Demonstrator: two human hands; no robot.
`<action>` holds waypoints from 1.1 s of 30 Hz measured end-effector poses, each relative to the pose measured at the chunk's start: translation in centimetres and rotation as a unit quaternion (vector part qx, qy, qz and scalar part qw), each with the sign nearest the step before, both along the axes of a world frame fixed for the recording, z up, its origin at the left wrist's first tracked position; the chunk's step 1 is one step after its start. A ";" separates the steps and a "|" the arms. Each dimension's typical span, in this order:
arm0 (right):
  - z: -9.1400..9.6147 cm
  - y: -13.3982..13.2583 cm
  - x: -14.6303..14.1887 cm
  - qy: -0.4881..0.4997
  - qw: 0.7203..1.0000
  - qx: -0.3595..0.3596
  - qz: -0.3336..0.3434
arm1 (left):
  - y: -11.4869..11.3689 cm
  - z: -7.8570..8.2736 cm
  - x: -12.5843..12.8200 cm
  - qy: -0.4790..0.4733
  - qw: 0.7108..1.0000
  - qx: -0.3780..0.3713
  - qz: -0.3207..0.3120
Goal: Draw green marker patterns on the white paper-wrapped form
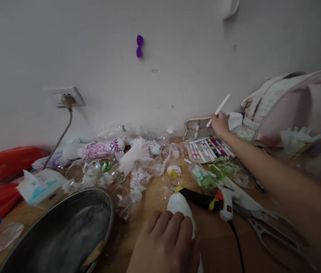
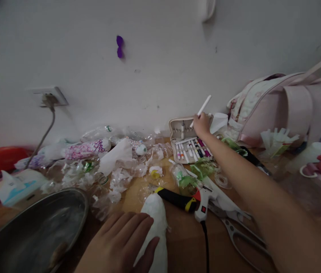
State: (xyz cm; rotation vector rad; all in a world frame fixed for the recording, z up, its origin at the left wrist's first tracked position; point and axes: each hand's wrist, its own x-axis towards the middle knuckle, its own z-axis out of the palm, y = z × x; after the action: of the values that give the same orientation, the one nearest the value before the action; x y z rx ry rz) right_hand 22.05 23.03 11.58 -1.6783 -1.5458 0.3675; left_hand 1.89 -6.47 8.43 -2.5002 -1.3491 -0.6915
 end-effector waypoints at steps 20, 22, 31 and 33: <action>-1.0 -27.3 -1.4 0.155 0.853 -0.169 0.469 | -1.6 -1.1 1.8 -0.147 0.976 -0.142 -0.073; -0.7 -28.2 -1.0 0.151 0.842 -0.185 0.484 | -2.7 -2.7 2.3 -0.205 0.953 -0.164 -0.149; -3.9 -29.6 0.1 0.331 0.878 -0.102 0.329 | -0.6 -1.4 -0.1 -0.322 0.911 -0.253 -0.057; -6.7 -29.9 -0.9 0.341 0.890 -0.081 0.290 | 1.6 -1.8 -0.4 -0.360 0.905 -0.222 0.056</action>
State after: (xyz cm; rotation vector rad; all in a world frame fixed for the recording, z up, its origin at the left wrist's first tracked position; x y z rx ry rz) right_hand 21.17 -6.87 4.84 -0.9728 -1.4414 1.2805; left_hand 1.45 -4.89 6.64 -2.5545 -2.0716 -1.5368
